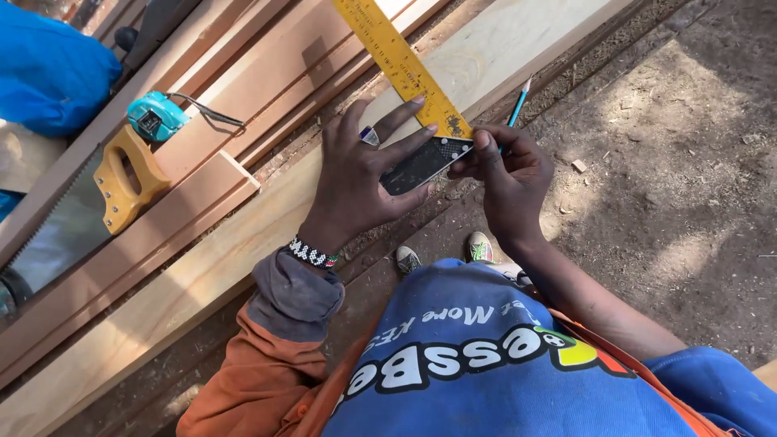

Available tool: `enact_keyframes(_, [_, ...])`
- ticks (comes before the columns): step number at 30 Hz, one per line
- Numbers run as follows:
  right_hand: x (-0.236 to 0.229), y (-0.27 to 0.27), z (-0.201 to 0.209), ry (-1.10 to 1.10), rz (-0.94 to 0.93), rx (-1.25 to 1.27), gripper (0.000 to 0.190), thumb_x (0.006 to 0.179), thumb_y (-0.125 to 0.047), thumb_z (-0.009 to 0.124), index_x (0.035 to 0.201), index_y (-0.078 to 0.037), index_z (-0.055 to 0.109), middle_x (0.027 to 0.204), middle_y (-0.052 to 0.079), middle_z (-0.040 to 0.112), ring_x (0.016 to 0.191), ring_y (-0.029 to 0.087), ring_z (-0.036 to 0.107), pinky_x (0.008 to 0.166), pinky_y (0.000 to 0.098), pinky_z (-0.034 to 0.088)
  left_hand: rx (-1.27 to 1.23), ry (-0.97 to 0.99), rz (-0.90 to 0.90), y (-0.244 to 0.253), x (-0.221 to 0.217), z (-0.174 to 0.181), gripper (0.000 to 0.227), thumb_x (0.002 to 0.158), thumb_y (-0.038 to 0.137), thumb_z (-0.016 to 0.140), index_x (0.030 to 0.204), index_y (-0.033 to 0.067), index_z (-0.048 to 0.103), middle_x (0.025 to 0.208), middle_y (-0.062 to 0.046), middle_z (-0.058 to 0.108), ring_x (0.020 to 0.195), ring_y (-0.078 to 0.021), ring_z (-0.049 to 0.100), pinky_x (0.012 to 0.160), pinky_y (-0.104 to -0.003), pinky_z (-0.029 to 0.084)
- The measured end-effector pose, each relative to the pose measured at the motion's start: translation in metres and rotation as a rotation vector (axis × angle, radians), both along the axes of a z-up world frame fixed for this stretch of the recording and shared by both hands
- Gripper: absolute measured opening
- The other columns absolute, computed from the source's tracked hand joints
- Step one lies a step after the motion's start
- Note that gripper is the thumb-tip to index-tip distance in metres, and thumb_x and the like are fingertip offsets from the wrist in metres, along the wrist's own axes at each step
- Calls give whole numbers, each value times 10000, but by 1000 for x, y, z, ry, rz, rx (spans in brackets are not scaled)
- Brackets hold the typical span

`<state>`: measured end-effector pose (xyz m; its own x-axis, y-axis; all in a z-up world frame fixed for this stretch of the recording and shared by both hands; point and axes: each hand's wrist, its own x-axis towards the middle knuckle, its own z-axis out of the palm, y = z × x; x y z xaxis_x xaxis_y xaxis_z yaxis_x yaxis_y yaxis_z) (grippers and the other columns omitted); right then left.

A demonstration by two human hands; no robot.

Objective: Measuring and marking a wooden plank using a tape measure, pencil, and try square in a workshop.

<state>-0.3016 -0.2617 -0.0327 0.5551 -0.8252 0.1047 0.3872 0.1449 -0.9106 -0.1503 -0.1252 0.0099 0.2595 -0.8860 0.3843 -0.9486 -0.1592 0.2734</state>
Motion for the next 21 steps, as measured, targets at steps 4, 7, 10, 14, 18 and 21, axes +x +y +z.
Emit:
enact_keyframes(4, [-2,-2,-3,-10,4,72,239,1049,-86,641,1158,124,614,826,201,668,715,316,770,668,419,717,2,27,-8,0,-2,3,633,809,576,807,1389,351,693,1568,78,490,1378,-456,405,1040,-595,350])
enact_keyframes(7, [-3,-3,-6,6,6,23,230,1055,-84,647,1154,121,615,816,184,654,715,311,767,661,408,711,10,11,-5,-2,-2,1,624,804,590,797,1370,343,708,1564,79,493,1370,-444,405,1028,-582,351])
enact_keyframes(10, [-4,-5,-7,-4,13,57,231,1046,-85,655,1151,118,614,823,201,662,722,318,769,676,419,721,17,-9,-1,-1,-2,2,616,814,607,778,1362,334,711,1570,83,483,1374,-444,406,1024,-575,369])
enact_keyframes(14, [-4,-4,-5,-17,4,61,239,1046,-89,658,1151,120,607,817,196,654,721,319,769,665,420,719,10,0,9,-1,-4,2,619,804,605,781,1360,341,715,1572,84,484,1370,-447,408,1031,-598,362])
enact_keyframes(18, [-11,-15,1,-11,11,-165,403,1003,-117,751,1311,-7,516,1080,161,610,940,278,717,873,399,653,49,52,-1,-1,-2,2,632,785,576,790,1365,337,712,1570,85,479,1361,-458,402,1041,-616,348])
enact_keyframes(21, [-18,-34,8,-5,-28,-394,402,1012,-89,793,1268,-28,489,1075,198,637,969,288,710,907,380,598,72,80,12,-4,0,0,651,763,561,802,1370,346,707,1567,91,475,1364,-456,392,1057,-614,327])
